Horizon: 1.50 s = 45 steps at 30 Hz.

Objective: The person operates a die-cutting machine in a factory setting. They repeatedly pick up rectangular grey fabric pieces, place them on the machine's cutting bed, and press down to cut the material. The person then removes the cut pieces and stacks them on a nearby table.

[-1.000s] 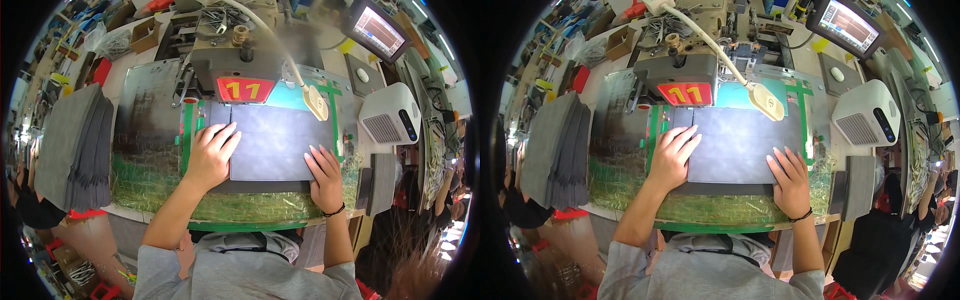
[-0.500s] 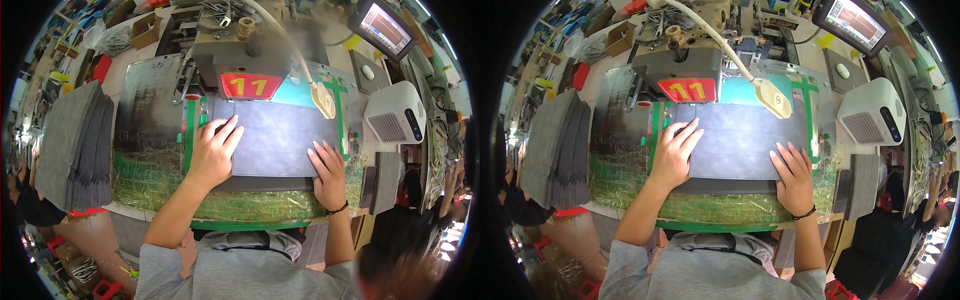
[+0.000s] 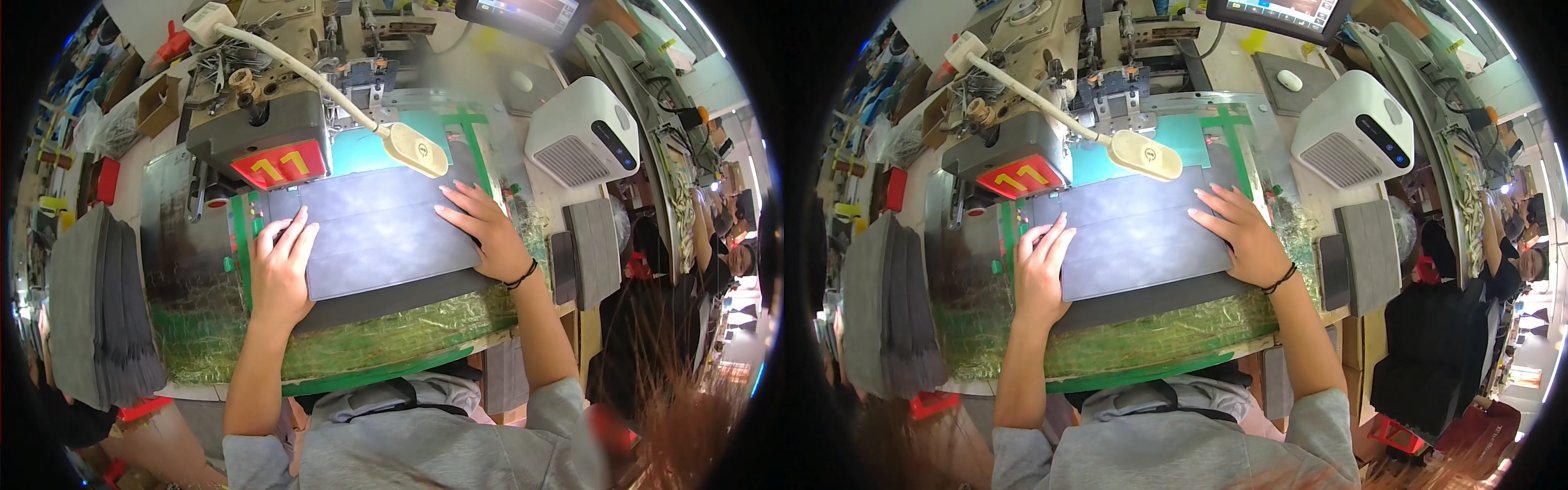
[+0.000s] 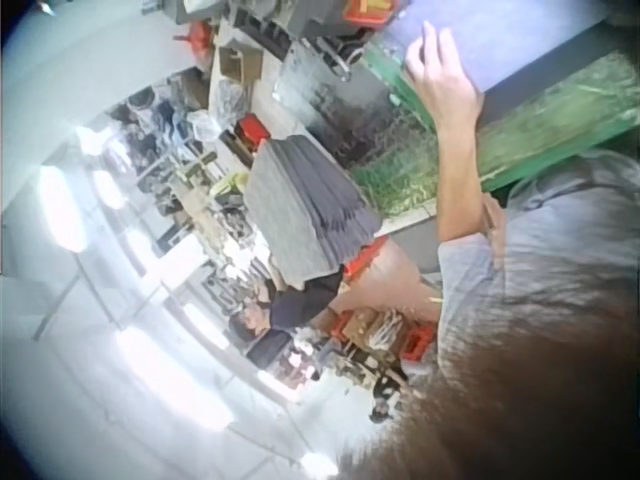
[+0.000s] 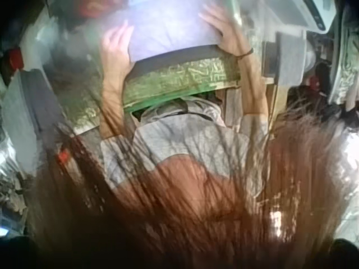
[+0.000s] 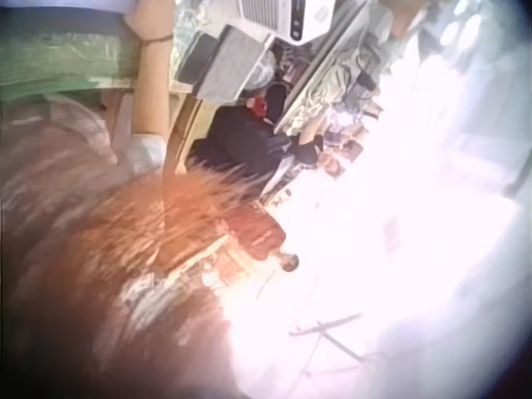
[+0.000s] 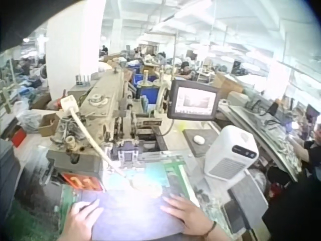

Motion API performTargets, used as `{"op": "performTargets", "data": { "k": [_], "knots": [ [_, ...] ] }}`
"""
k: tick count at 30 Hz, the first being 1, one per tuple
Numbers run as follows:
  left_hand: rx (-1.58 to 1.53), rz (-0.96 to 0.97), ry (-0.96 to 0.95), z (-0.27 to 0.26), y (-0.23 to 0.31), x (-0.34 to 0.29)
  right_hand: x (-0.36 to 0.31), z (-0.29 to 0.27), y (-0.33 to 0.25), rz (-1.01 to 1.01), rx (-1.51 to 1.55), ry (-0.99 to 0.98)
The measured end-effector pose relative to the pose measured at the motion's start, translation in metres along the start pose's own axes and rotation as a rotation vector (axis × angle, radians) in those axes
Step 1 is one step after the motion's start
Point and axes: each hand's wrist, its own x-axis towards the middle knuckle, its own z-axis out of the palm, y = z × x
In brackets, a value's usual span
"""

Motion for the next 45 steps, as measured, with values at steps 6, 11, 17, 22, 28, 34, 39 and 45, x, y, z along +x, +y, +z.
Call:
{"op": "performTargets", "data": {
  "k": [6,11,17,22,28,34,39,45],
  "knots": [
    [0.003,-0.010,-0.009,0.001,-0.002,-0.001,0.007,0.005,0.007,0.011,-0.058,0.006],
    [0.013,-0.030,-0.027,-0.003,0.001,-0.001,0.006,0.014,0.007,0.008,-0.064,0.053],
    [0.051,-0.016,-0.068,-0.006,0.007,0.004,0.001,0.014,0.010,0.014,-0.079,0.088],
    [0.047,0.001,-0.072,-0.006,0.002,0.002,0.007,0.016,0.009,0.004,-0.068,0.089],
    [0.026,0.013,-0.085,-0.005,-0.001,-0.002,0.006,0.009,0.010,0.009,-0.087,0.014],
    [-0.009,-0.005,-0.051,-0.005,-0.010,-0.011,0.009,0.022,0.000,-0.037,-0.066,0.120],
    [-0.014,0.076,-0.058,0.008,-0.001,0.006,-0.015,0.033,0.030,-0.064,-0.050,0.198],
    [0.036,0.037,-0.106,0.007,-0.039,-0.027,0.009,0.060,0.027,-0.127,-0.101,0.193]
  ]
}}
